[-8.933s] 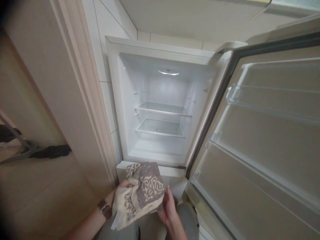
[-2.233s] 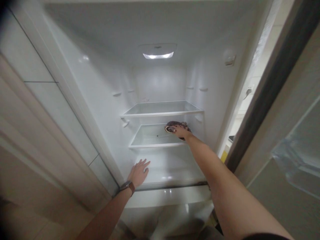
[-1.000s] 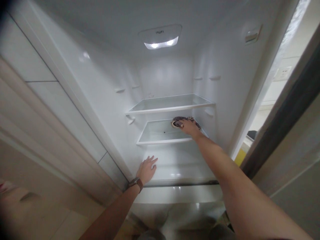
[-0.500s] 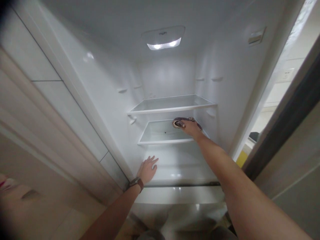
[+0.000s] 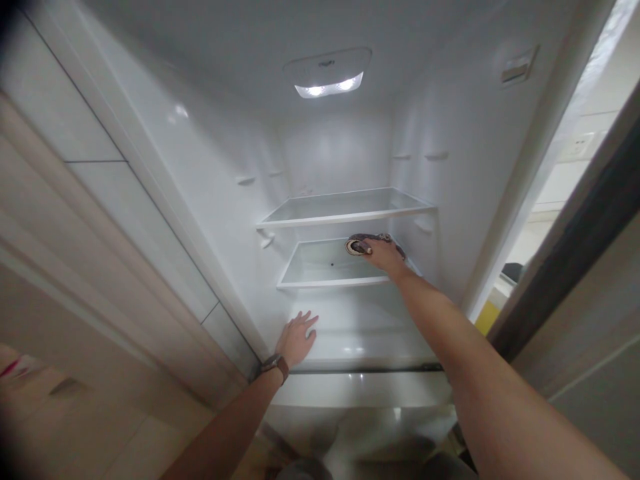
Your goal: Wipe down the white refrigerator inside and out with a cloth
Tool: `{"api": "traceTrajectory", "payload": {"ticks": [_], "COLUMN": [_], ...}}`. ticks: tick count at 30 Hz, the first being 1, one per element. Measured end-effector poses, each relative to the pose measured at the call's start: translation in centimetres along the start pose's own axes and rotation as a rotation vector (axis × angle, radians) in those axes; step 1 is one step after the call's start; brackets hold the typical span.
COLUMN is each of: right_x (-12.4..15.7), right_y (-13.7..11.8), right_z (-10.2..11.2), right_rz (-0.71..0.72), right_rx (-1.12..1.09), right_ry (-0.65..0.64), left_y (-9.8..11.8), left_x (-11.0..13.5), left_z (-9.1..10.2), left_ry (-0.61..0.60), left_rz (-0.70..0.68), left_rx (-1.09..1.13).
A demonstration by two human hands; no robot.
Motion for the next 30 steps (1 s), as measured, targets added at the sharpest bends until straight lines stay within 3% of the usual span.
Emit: {"api": "traceTrajectory", "payload": {"ticks": [10,23,30], "right_x": [-0.6,-5.2,-3.7], "right_y": [0.2,1.5,0.5], "right_z": [-0.1,-1.8,-2.1], "right_rz": [0.005,-0.071,-0.059], "right_rx": [0.012,0.027,-0.005], "right_ry": [-0.010,-0.003,-0.014], "left_y": [0.1,0.1,0.1], "left_x": [-0.1,0.3,0.2], "left_z": [-0.3,0.2,0.0], "left_ry": [0.019,0.008,0.009], "left_rz": [0.006,0.021,0.027], "left_rx": [-0.006,0.026,0.043]}}
Point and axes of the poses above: each hand's wrist, its own x-axis away from the middle knuckle, its own z-axis out of the back of the hand, y = z × x, the point moved 2 cm from there along -x, towards the middle knuckle, and after that the axes turned 13 degrees about -x, right-handed, at the moved point
